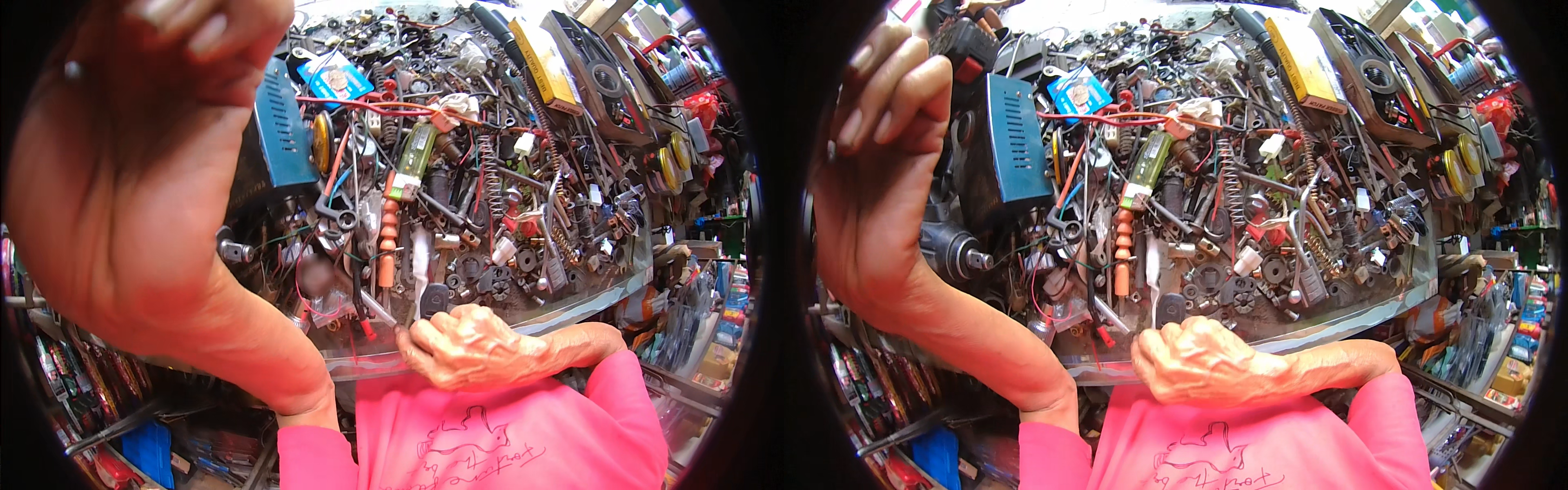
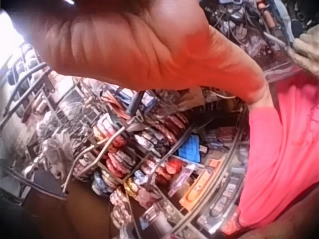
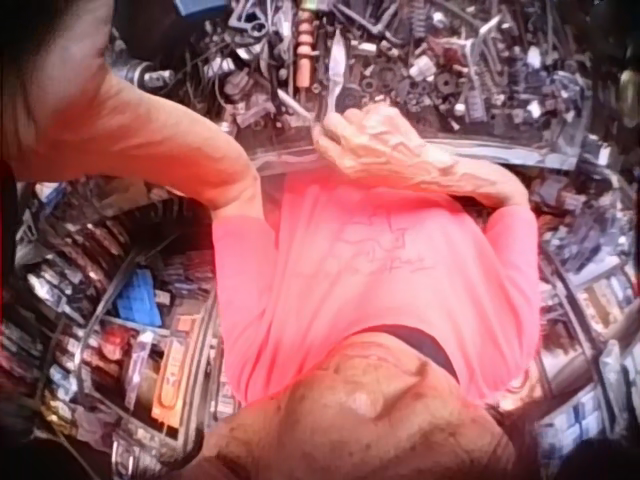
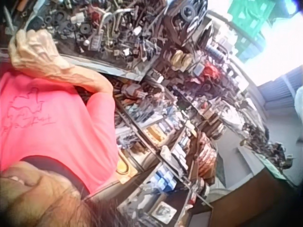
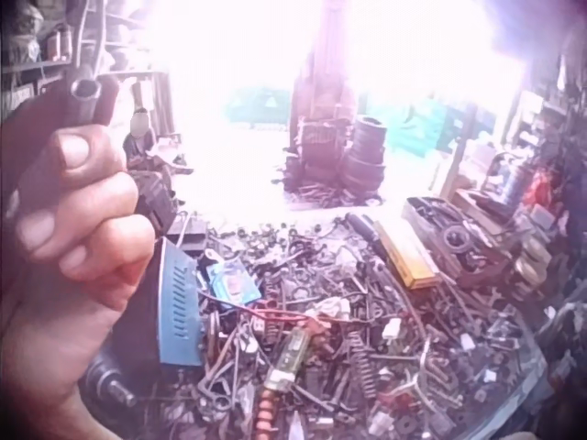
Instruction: The person handles small electronic components and wires on a cluttered workbench, stripping wire ends, twisting wires, and using pliers to manipulate connectors. The person repeatedly picks up and sets down small parts while working on the wiring.
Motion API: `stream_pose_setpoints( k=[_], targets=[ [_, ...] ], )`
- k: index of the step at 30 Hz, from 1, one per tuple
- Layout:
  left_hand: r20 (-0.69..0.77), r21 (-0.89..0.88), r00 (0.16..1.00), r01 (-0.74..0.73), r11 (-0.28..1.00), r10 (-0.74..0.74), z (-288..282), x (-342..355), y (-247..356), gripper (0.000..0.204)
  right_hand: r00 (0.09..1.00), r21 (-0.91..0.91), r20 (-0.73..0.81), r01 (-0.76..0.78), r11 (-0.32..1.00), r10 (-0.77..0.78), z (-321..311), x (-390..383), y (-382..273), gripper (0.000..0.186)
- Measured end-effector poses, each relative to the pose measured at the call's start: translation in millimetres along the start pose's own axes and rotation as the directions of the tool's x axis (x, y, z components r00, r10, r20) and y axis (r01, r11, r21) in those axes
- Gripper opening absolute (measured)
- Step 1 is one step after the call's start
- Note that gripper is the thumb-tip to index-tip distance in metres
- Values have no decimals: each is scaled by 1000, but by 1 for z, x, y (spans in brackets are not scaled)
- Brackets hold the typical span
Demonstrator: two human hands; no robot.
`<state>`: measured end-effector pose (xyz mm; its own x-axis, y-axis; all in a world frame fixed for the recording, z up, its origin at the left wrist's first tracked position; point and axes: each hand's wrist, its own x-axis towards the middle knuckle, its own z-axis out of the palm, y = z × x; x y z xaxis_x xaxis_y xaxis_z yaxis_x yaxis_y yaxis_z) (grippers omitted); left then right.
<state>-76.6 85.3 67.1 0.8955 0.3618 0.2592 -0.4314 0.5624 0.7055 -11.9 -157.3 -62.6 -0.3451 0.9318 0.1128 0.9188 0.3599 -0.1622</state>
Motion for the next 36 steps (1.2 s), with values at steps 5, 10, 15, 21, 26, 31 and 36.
stream_pose_setpoints(
  k=[5, 10, 15, 21, 26, 31, 36],
  targets=[
    [-61, 62, 996, -64, 996, 68, 5, 1, 1, 13, 983, 145, -143, 133, 981, -112, 2, 11, 13, 29],
    [-145, -11, 976, -166, 986, 163, 16, 7, -17, 16, 837, 498, -387, -162, 852, 385, -42, 13, 44, 24],
    [-218, 109, 960, -155, 982, 175, 12, 12, -34, 24, 594, 905, -349, 14, 425, 725, -119, 16, 90, 22],
    [-257, 222, 966, 44, 974, 15, 35, 23, -70, 17, 481, 926, -351, 304, 222, 803, -138, 7, 108, 23],
    [-217, 212, 966, 185, 960, -138, 38, 29, -89, 19, 606, 957, -177, 290, -9, 775, -131, -4, 123, 24],
    [-274, 220, 952, 203, 954, -140, 41, 31, -92, 20, 618, 933, -171, 353, -76, 768, -123, 3, 130, 31],
    [-277, 222, 950, 207, 953, -142, 39, 33, -91, 21, 591, 926, -171, 369, -76, 788, -120, 3, 138, 28]
  ],
)
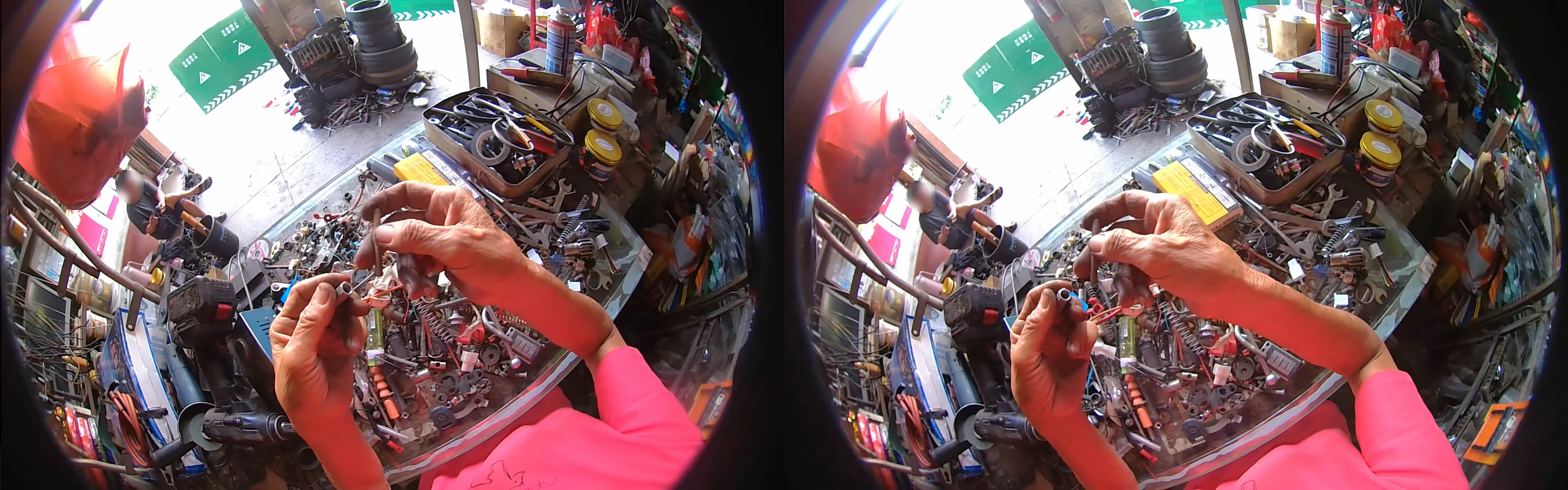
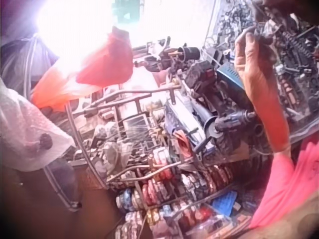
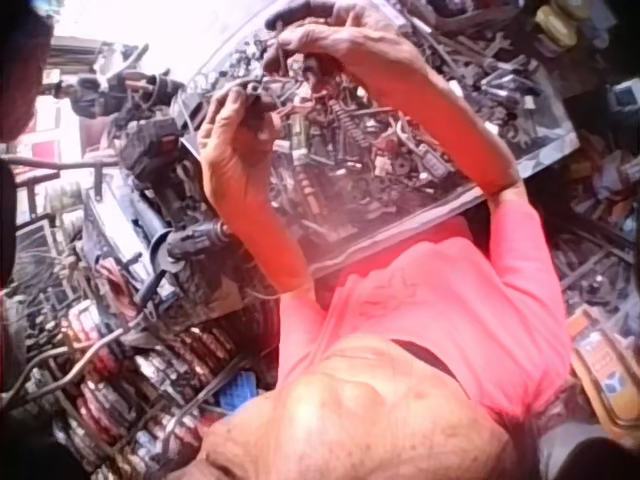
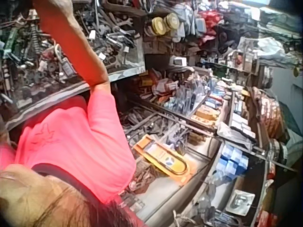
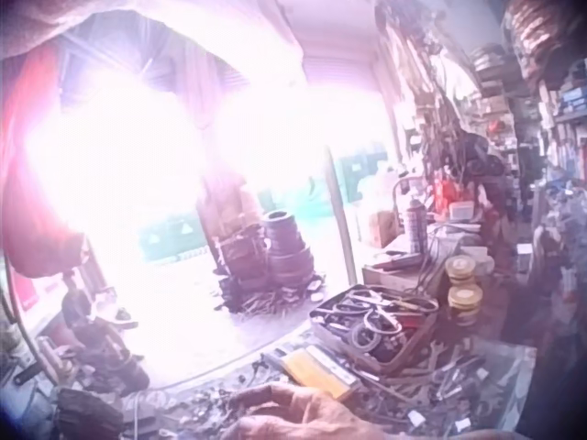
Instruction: The person handles small electronic components and wires on a cluttered workbench, stripping wire ends, twisting wires, and using pliers to manipulate connectors. The person repeatedly picks up and sets down small parts while working on the wiring.
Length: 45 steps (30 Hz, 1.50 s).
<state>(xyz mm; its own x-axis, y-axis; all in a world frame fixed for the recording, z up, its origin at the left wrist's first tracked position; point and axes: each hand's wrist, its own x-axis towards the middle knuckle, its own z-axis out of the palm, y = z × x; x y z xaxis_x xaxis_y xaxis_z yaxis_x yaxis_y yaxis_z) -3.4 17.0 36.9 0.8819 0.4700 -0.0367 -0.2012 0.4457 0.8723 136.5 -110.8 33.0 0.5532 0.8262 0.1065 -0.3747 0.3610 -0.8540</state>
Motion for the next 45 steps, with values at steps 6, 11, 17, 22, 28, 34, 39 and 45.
stream_pose_setpoints(
  k=[6, 11, 17, 22, 28, 34, 39, 45],
  targets=[
    [9, -23, 1000, 2, 1000, -1, -4, 2, -2, 21, 997, -87, -51, 61, 994, -66, 9, -3, 0, 21],
    [37, -43, 999, 14, 999, -12, -7, 2, -4, 22, 989, -80, -46, 136, 988, -140, 16, -8, 3, 25],
    [77, -82, 997, 34, 996, -27, -8, 3, -5, 22, 982, -174, -58, 170, 970, -182, 15, -8, 5, 24],
    [80, -97, 997, 13, 995, -5, -6, 1, -2, 22, 983, -196, -8, 176, 965, -181, 16, -8, 5, 19],
    [19, -6, 996, -83, 997, 83, -4, -2, 4, 21, 984, -364, 52, 176, 915, -169, 14, -11, 2, 18],
    [-1, 277, 995, -100, 956, 105, -1, -12, 14, 15, 967, -581, 148, 256, 773, -210, 18, -12, 4, 16],
    [-29, 303, 998, -45, 952, 56, 5, -11, 12, 18, 987, -591, 114, 161, 790, -116, 22, -13, 7, 34],
    [-45, 230, 994, -84, 970, 97, 4, -8, 11, 20, 988, -555, 123, 142, 820, -88, 18, -14, 6, 26]
  ],
)
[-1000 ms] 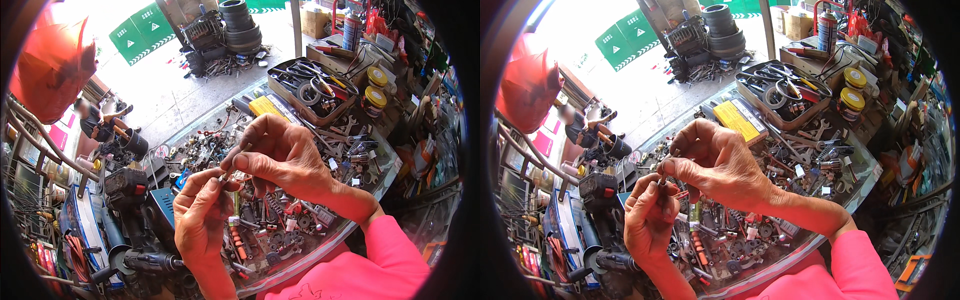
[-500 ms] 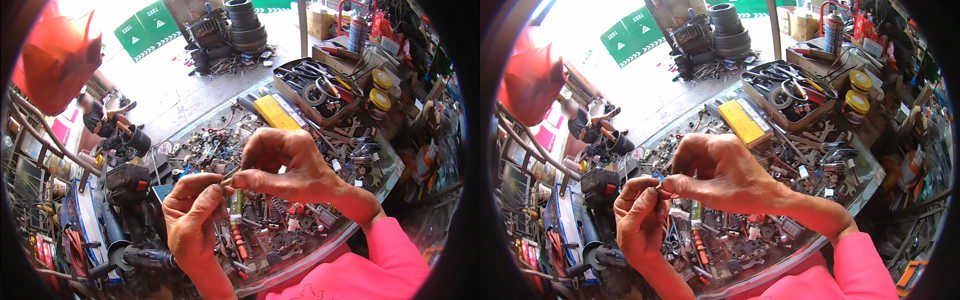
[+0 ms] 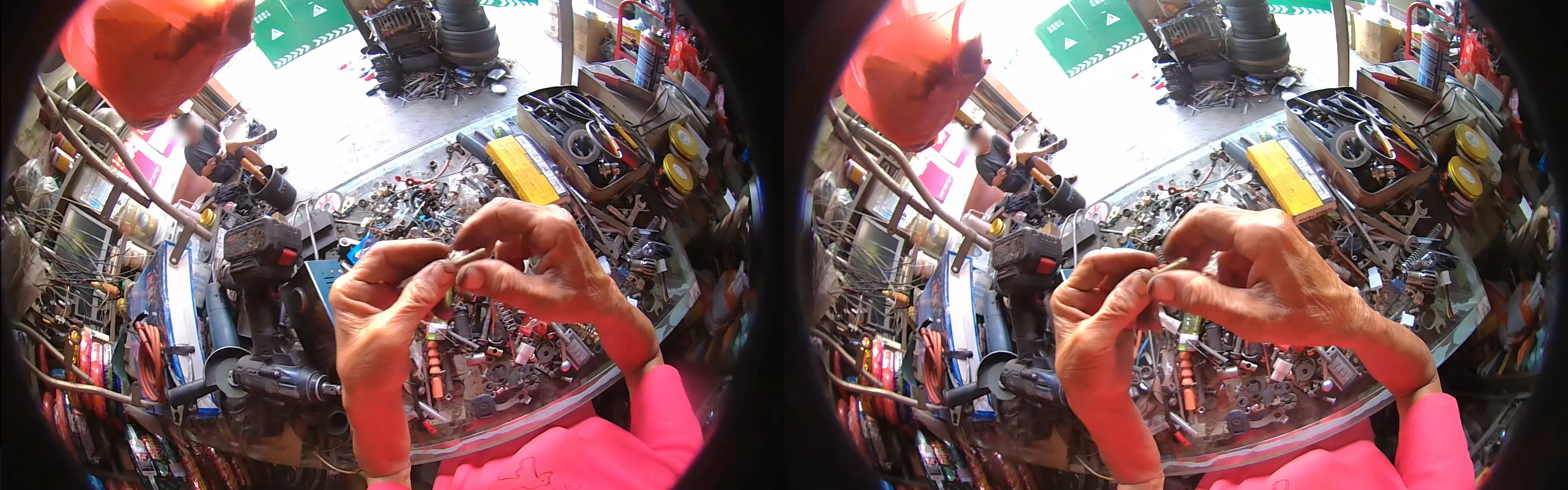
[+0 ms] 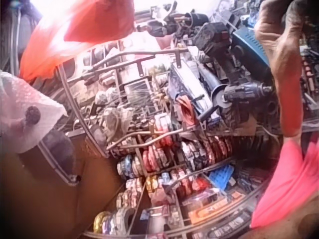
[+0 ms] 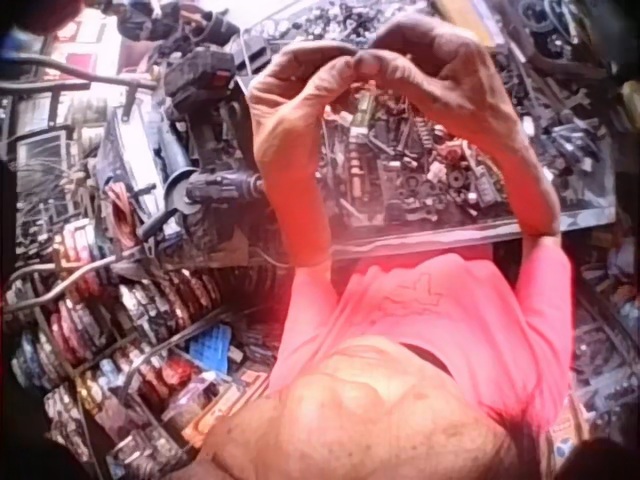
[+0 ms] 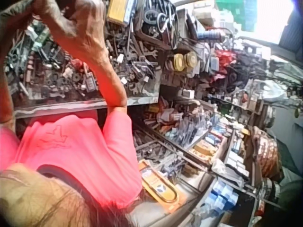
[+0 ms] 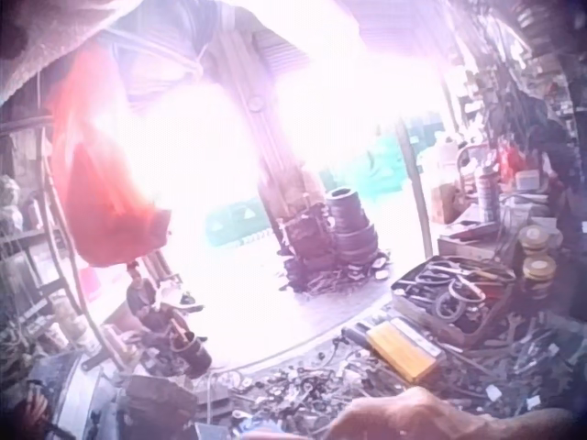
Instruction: The person handles small electronic components and wires on a cluttered workbench, stripping wire ends, twisting wires, and using pliers to manipulate connectors. The person repeatedly picks up and sets down small parts while working on the wiring.
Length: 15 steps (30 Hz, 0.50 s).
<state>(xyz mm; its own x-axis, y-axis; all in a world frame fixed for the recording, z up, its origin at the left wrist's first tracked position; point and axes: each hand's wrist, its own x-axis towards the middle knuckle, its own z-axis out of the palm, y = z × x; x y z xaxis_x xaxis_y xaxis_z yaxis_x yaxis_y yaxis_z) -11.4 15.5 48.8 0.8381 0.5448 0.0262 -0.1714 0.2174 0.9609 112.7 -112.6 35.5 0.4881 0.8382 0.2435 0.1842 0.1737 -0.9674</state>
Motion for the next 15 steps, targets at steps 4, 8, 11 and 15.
stream_pose_setpoints(
  k=[4, 8, 11, 15],
  targets=[
    [-6, -5, 999, -46, 999, 46, -2, -1, 0, 15, 976, -216, 25, 215, 952, -215, -4, 3, 0, 16],
    [14, 89, 998, -63, 994, 62, -2, -3, 1, 13, 945, -260, 89, 328, 908, -316, -6, 6, 5, 22],
    [29, 96, 999, -31, 995, 28, 1, -4, 2, 13, 950, -267, 109, 312, 912, -293, -9, 6, 9, 29],
    [24, 114, 999, -43, 993, 41, -1, -1, -2, 14, 976, -238, 112, 208, 949, -185, -8, 5, 3, 32]
  ],
)
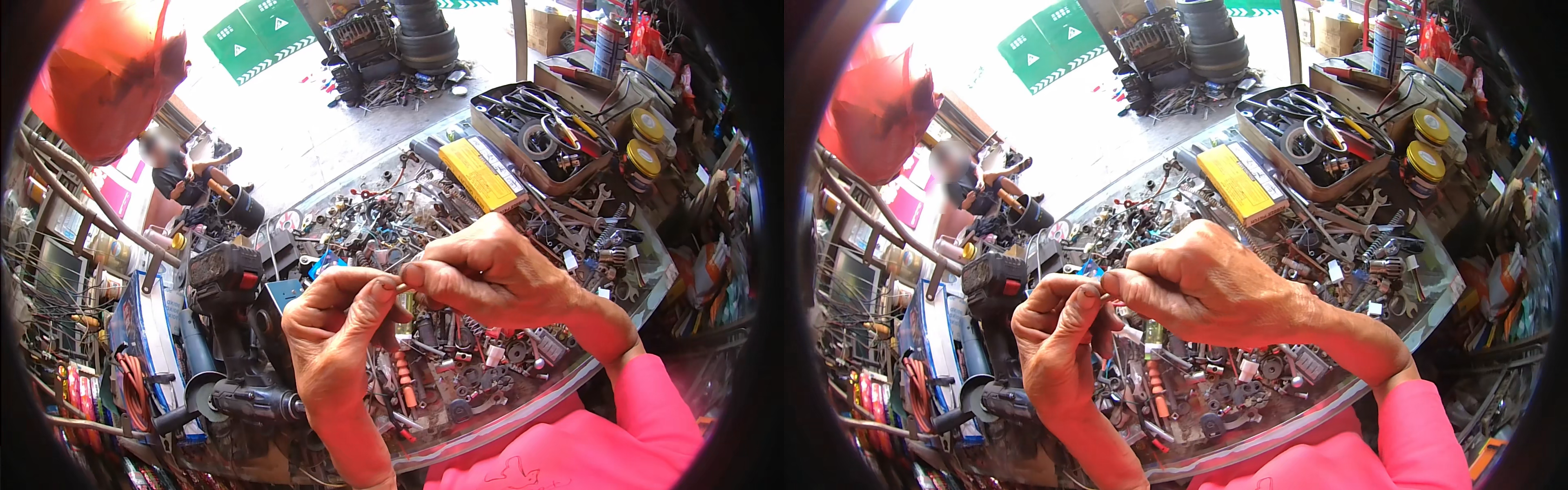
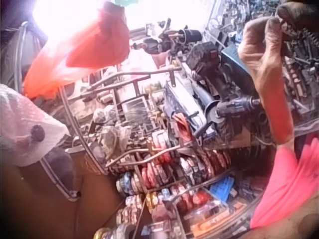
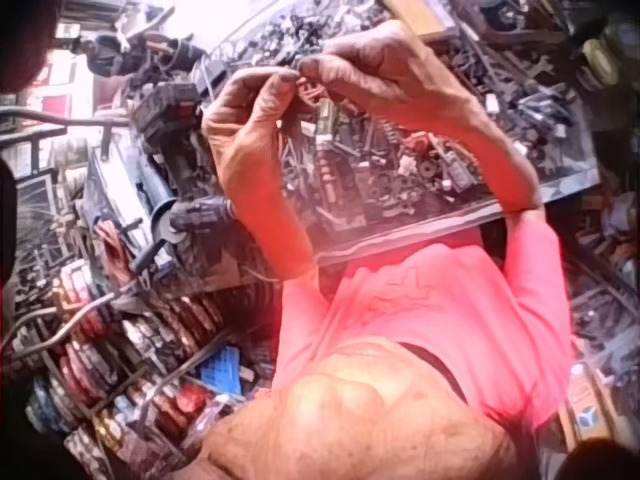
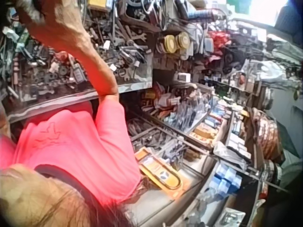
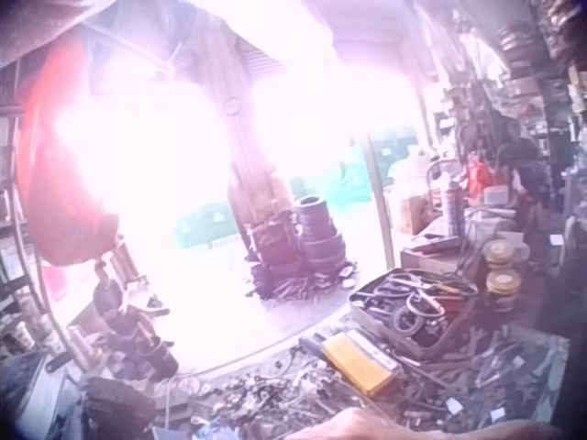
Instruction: The person handles small electronic components and wires on a cluttered workbench, stripping wire ends, twisting wires, and using pliers to manipulate connectors. The person repeatedly picks up and sets down small parts while working on the wiring.
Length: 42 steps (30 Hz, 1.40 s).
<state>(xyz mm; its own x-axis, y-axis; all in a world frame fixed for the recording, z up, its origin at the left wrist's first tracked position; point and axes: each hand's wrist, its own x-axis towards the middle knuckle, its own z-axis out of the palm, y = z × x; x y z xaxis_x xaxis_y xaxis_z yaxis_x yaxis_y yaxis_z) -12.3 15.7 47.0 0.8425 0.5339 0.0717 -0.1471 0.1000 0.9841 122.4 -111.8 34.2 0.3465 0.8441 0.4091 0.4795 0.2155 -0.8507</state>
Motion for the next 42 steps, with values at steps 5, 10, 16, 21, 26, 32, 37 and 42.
stream_pose_setpoints(
  k=[5, 10, 16, 21, 26, 32, 37, 42],
  targets=[
    [-3, -19, 1000, 2, 1000, -2, -3, -1, 1, 14, 995, 137, 40, -101, 985, 96, 3, -3, -4, 33],
    [-7, -37, 1000, -27, 999, 27, 1, -2, 0, 14, 977, 284, 26, -210, 936, 211, 6, -1, -5, 38],
    [-15, -101, 999, -50, 994, 48, 3, -2, 0, 21, 980, 267, 8, -193, 944, 198, 5, -2, -3, 39],
    [-47, -31, 989, -144, 989, 142, 4, -3, -4, 32, 991, 213, -28, -119, 970, 128, 7, -3, -2, 39],
    [-27, -108, 988, -156, 982, 154, 2, -1, -7, 41, 980, 316, -47, -169, 934, 193, 9, -4, -7, 36],
    [-1, -292, 999, -43, 955, 44, -3, 4, -6, 27, 958, 457, -49, -229, 860, 281, 11, -5, -14, 33],
    [-7, -283, 997, 70, 957, -75, -5, 6, -10, 35, 953, 340, -99, -239, 910, 287, 9, -5, -19, 38],
    [-30, -192, 999, 19, 981, -25, -5, 3, -3, 22, 976, 244, -121, -148, 958, 182, 13, -3, -14, 36]
  ],
)
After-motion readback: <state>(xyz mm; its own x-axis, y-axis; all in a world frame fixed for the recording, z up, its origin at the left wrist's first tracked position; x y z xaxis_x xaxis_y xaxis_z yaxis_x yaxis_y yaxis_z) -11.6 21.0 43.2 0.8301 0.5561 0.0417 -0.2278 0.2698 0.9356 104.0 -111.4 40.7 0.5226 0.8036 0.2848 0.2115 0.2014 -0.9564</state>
